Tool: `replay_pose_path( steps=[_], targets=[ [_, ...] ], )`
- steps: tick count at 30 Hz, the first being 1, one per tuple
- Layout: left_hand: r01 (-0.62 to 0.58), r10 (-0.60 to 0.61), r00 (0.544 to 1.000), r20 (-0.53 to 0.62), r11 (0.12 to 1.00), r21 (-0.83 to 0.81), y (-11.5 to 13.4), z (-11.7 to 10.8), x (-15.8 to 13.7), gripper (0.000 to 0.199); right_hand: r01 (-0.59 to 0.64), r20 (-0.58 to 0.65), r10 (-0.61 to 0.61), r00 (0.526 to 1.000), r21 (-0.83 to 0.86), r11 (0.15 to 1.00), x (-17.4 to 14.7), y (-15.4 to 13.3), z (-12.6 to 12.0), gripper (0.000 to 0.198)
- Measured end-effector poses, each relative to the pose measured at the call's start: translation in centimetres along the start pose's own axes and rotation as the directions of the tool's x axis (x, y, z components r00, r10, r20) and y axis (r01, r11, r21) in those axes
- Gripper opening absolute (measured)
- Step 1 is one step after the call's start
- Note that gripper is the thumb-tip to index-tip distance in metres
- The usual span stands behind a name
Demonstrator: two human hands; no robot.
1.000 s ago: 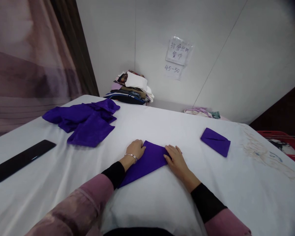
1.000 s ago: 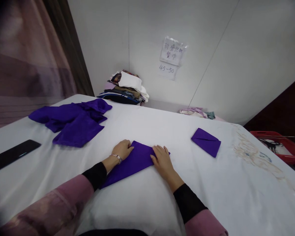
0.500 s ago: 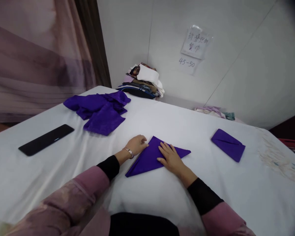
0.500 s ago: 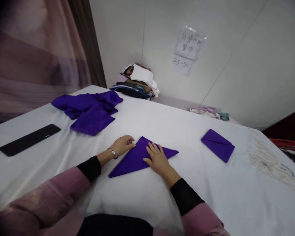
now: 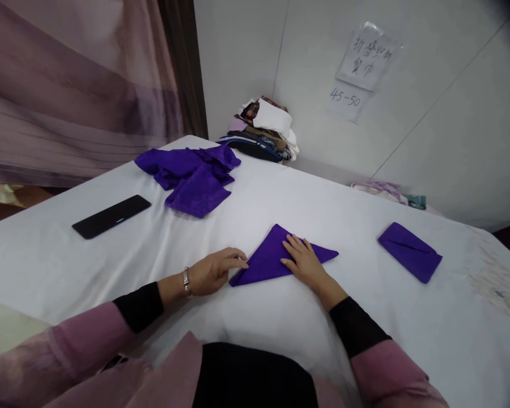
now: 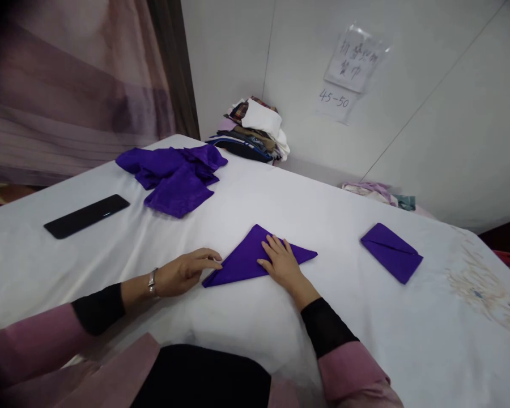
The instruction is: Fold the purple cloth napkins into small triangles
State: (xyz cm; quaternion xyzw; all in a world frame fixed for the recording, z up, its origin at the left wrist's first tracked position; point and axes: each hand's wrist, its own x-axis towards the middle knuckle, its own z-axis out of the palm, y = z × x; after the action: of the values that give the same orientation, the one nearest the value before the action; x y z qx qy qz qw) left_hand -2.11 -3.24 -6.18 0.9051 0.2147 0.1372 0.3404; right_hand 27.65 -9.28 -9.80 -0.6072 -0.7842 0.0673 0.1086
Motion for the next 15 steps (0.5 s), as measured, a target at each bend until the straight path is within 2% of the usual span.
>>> replay_pose_path(
  steps=[5,11,15],
  targets=[
    [0.035,-0.03,0.994,-0.106,0.998,0.044,0.8,1.1,-1.2,0.019,0.007,0.02,-0.007,1.0,-0.003,1.0,0.2,0.1,-0.2,0.057],
    [0.204,-0.183,0.972,-0.149,0.969,0.137,1.5,2.8,-1.4,0.013,0.008,0.002,-0.008,1.0,0.002,1.0,0.1,0.1,-0.4,0.055],
    [0.225,-0.195,0.962,-0.193,0.962,0.152,1.8,3.1,-1.3,0.012,0.038,-0.07,-0.038,0.997,-0.003,0.999,-0.2,-1.5,-1.4,0.05]
  ],
)
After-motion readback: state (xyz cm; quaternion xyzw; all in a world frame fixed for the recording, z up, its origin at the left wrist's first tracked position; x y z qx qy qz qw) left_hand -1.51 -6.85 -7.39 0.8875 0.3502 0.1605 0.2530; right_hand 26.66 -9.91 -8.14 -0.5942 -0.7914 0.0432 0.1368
